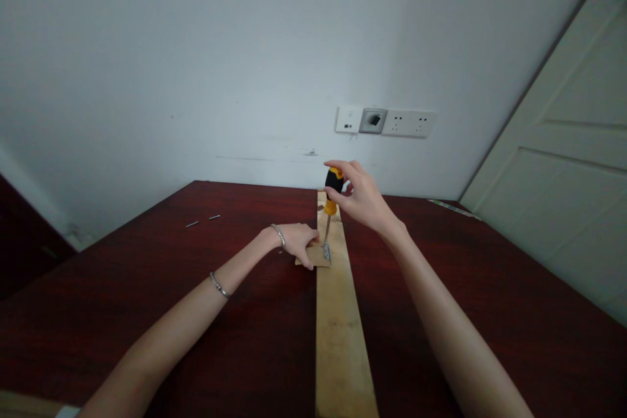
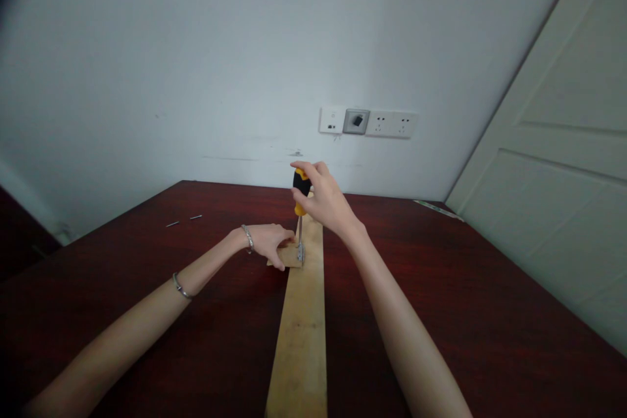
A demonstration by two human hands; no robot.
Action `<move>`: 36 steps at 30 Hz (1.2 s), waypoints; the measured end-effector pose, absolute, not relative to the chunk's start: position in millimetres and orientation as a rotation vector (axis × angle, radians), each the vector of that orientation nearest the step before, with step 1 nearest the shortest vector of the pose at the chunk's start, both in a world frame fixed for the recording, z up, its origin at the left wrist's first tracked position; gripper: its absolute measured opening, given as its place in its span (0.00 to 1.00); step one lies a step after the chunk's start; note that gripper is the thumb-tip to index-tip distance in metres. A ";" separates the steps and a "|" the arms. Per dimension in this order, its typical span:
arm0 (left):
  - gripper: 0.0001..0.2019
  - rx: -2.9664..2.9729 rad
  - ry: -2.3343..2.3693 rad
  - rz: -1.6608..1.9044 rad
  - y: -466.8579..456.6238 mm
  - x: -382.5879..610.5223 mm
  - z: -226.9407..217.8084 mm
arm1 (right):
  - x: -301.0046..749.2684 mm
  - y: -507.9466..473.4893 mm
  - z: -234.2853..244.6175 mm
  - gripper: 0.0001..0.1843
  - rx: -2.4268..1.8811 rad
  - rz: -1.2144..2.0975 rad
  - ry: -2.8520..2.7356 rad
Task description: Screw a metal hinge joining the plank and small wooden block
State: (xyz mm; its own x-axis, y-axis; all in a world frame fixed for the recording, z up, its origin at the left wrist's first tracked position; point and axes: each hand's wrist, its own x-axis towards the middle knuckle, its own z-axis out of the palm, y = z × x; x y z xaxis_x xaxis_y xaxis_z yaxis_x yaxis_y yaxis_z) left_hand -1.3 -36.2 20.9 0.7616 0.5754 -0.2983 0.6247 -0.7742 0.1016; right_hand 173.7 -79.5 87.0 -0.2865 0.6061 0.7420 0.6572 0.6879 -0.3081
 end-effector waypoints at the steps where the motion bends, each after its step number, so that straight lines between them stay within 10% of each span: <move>1: 0.34 2.763 0.955 -0.378 -36.3 -1.2 20.8 | 173.5 -79.9 87.6 0.25 -0.959 -0.070 -1.990; 36: 0.33 2.711 0.964 -0.383 -36.3 -1.8 20.0 | 171.9 -82.4 87.1 0.27 -0.984 -0.073 -1.995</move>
